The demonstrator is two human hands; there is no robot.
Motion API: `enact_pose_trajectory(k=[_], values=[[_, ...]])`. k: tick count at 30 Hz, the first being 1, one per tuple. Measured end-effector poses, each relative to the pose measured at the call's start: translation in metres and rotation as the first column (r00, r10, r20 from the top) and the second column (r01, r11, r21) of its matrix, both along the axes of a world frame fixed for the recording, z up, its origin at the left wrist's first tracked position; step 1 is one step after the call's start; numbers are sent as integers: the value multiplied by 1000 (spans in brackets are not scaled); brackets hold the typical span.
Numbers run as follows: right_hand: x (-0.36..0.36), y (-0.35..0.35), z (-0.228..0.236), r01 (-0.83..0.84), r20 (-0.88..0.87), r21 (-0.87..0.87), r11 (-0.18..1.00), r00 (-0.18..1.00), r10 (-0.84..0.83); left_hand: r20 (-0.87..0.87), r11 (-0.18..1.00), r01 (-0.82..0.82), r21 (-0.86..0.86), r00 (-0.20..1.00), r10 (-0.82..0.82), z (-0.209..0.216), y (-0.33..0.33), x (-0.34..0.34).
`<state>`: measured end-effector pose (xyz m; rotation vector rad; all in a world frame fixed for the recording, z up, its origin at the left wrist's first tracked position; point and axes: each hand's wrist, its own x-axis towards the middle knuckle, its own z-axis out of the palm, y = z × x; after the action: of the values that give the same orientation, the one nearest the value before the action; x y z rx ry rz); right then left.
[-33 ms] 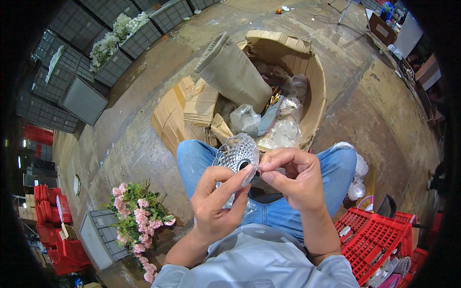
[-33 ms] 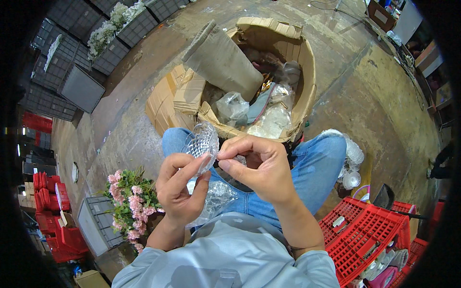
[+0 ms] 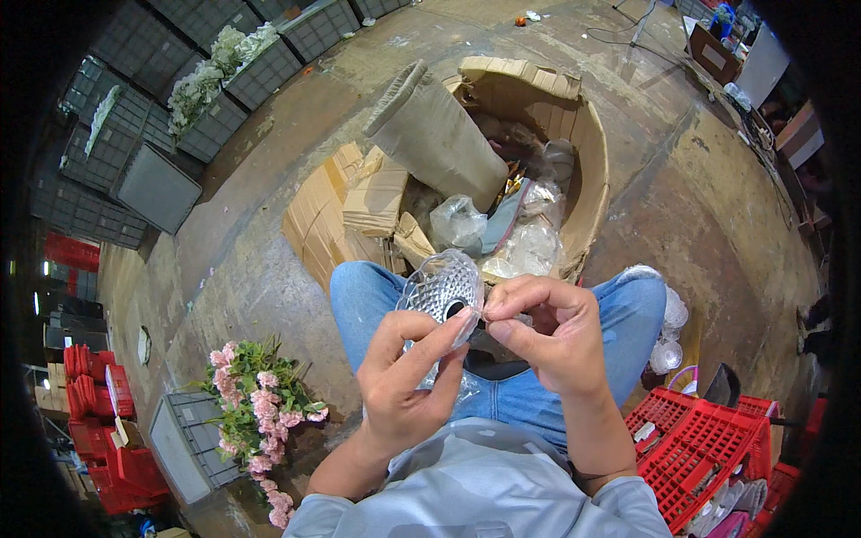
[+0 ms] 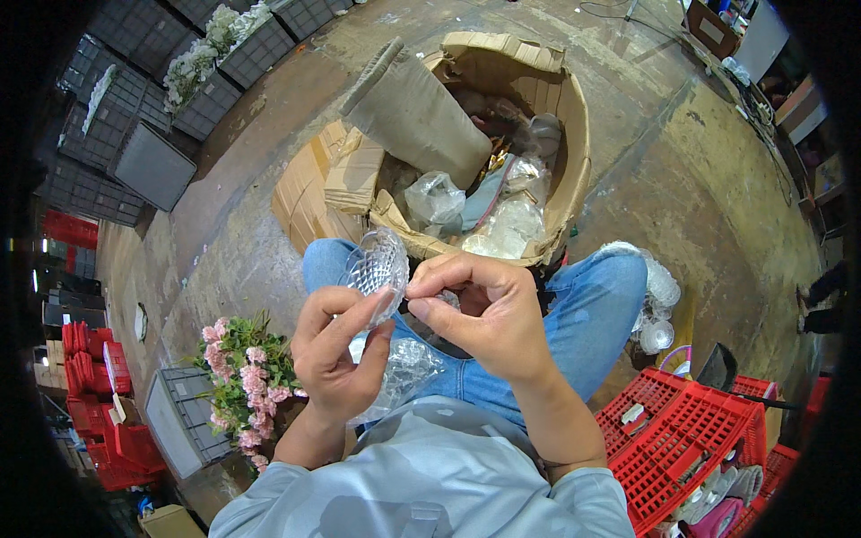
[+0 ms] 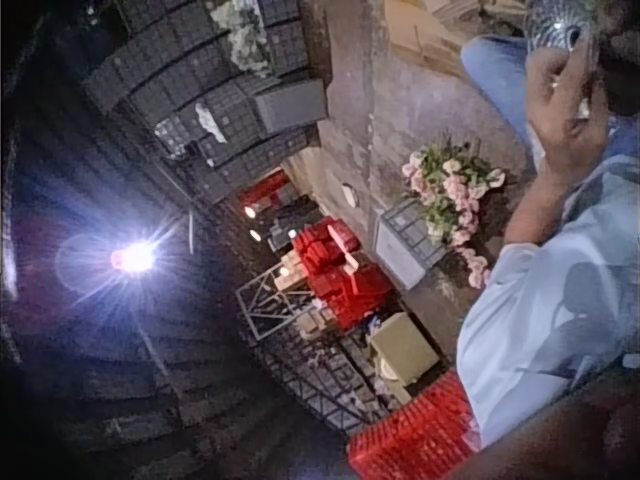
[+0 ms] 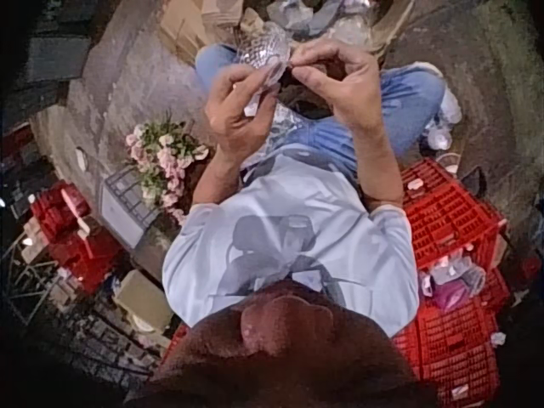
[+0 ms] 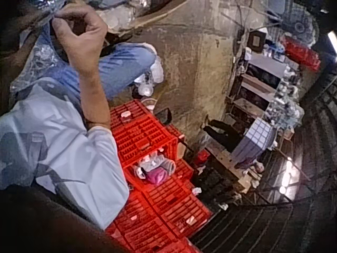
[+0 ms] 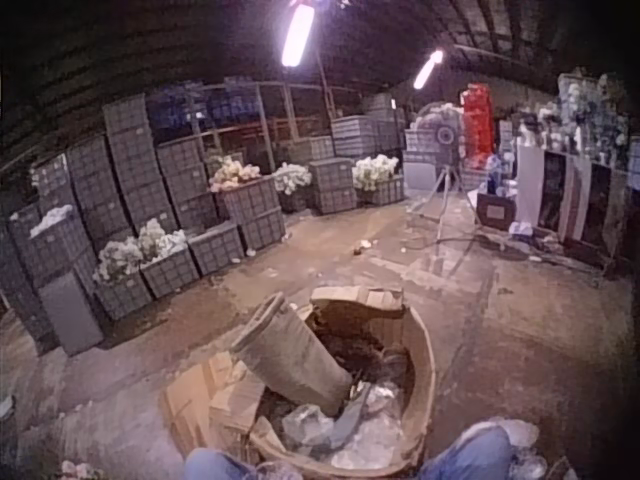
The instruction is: The person sits on the floor and handles a small, clear, textured glass or plastic bowl. They repeatedly pick up small pieces of clear plastic or tape and attempt to attach them to the bowl's rim or surface. The person continues this repetitive handling and attachment process throughout the clip.
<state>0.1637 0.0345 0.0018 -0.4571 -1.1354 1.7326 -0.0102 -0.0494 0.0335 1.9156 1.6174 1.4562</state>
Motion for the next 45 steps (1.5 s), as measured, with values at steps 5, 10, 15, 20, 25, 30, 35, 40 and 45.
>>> enact_pose_trajectory(k=[5,10,15,20,25,30,35,40,45], values=[[0,0,5,53,55,70,996,997,-57,-13,1000,0,9,1000,1,1,3,0],[0,-4,10,92,78,105,990,992,-101,-12,999,8,33,1000,-7,1,3,0],[0,-7,15,138,155,154,978,975,-162,-22,999,20,36,1000,-19,1,3,0],[-1,-11,17,160,182,189,969,964,-195,-39,999,24,45,999,-22,2,3,1],[-1,-11,18,180,238,283,942,938,-251,-64,998,24,62,998,-20,1,3,0],[-4,-14,20,217,277,334,917,907,-316,-63,997,28,67,998,-23,-1,3,-1],[-6,-14,22,241,292,360,901,889,-354,-60,998,26,63,998,-23,-2,2,-2],[-6,-15,26,214,348,353,911,874,-340,-64,998,35,42,997,-32,0,2,-5],[-8,-17,26,248,373,351,903,848,-378,-66,997,56,61,996,-52,-1,2,-7]])
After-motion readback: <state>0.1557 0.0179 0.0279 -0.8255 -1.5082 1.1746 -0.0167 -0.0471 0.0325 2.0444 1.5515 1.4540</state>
